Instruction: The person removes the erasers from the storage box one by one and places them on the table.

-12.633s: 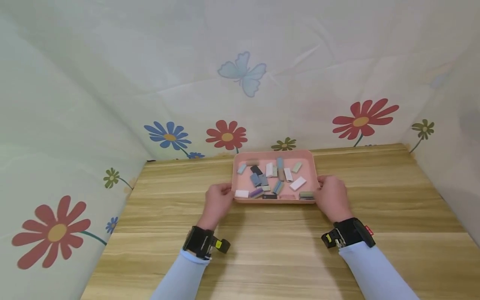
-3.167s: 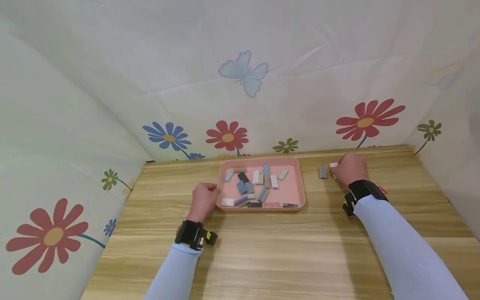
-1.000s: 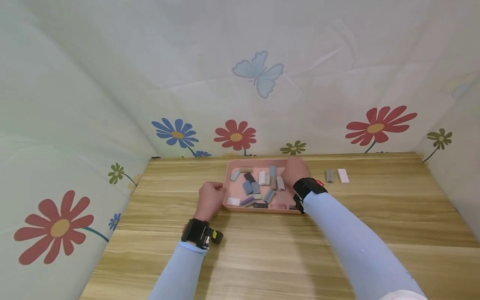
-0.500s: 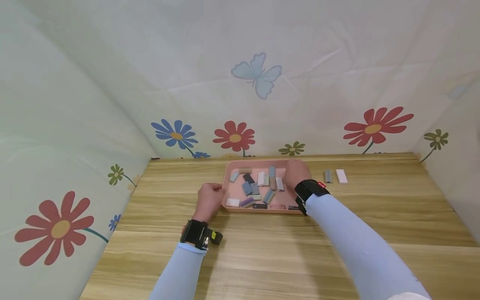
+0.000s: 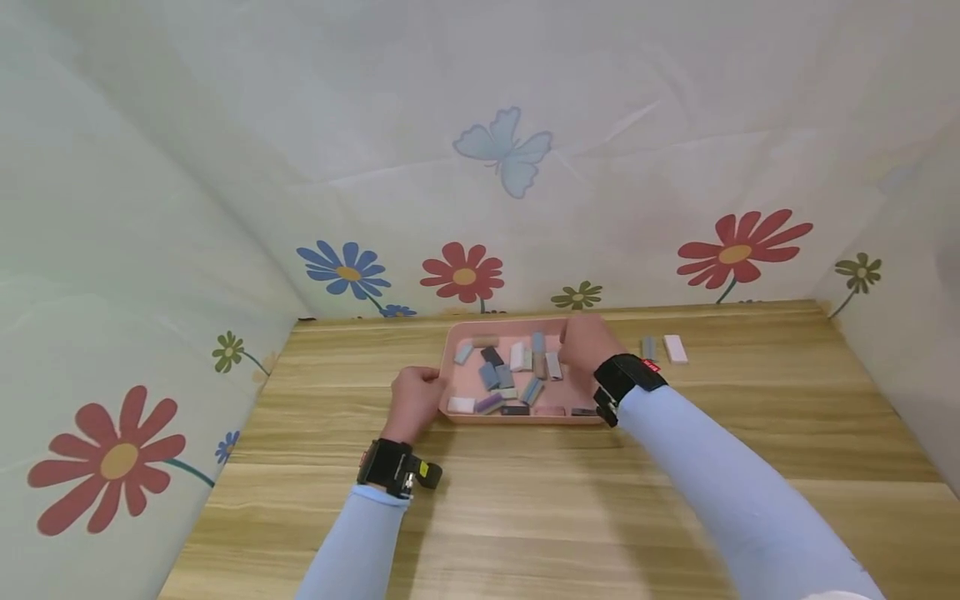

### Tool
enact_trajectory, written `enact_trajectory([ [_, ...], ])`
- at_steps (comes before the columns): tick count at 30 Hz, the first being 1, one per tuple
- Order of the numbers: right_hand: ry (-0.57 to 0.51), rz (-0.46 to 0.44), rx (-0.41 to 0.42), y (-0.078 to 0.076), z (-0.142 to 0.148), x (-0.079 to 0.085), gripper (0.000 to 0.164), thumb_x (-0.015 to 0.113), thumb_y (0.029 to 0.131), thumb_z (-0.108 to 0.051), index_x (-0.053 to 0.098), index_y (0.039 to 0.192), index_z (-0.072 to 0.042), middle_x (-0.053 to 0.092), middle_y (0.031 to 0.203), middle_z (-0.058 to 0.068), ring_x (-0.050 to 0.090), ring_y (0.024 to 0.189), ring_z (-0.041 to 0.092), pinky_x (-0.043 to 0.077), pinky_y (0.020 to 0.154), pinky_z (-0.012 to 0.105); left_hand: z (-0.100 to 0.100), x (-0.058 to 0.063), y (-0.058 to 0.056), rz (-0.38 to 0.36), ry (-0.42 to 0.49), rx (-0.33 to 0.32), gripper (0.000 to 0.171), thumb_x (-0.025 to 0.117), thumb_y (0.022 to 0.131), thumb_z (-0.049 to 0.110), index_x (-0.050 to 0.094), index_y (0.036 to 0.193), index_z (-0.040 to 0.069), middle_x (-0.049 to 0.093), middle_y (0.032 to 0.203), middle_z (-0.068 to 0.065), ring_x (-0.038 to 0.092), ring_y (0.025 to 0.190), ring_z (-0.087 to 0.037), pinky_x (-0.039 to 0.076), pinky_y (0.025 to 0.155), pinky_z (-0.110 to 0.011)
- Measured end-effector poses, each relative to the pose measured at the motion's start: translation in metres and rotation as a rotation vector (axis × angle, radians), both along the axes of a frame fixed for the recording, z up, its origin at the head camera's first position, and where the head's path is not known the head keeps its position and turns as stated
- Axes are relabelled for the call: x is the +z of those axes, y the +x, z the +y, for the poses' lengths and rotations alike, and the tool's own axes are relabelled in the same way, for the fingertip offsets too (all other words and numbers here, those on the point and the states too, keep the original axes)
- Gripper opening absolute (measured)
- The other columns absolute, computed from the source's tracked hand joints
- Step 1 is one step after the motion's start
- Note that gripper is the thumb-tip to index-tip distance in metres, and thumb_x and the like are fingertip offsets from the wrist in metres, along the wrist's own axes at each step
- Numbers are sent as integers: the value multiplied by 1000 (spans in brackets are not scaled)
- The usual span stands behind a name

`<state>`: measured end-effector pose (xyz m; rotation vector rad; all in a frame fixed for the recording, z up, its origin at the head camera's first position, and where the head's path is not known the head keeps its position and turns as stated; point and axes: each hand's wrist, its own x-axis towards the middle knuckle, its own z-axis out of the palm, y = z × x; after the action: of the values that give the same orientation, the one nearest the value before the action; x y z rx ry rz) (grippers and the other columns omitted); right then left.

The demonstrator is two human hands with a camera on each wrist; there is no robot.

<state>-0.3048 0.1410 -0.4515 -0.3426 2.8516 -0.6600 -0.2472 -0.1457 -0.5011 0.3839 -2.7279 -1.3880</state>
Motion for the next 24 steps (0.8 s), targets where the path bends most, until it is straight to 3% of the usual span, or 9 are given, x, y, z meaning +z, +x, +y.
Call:
enact_trajectory([
  [8,-24,125,-69,5,41,49,31,64,77,-14,67,104,2,68,96,20,64,82,29,49,65,38,1,-2,-2,-43,3,16,23,64,85,18,72,102,5,70,97,-9,64,74,-16,49,57,-25],
  [12,-41,143,-138,7,73,61,33,64,77,-15,66,105,2,68,95,22,64,80,30,49,64,40,2,-1,0,-57,7,20,23,63,85,18,72,102,5,70,97,-9,63,73,-17,48,56,-25],
  [17,-40,185,-190,10,112,64,33,65,78,-17,67,104,4,66,101,26,62,85,39,47,70,48,2,1,2,-40,3,20,20,62,85,16,73,98,6,70,91,-8,61,65,-16,47,52,-25],
  [24,-23,162,-244,13,155,48,36,65,79,-18,66,104,7,63,107,30,54,95,46,45,72,52,5,5,4,-40,17,22,20,62,85,15,72,99,4,70,90,-10,61,64,-16,47,51,-26],
])
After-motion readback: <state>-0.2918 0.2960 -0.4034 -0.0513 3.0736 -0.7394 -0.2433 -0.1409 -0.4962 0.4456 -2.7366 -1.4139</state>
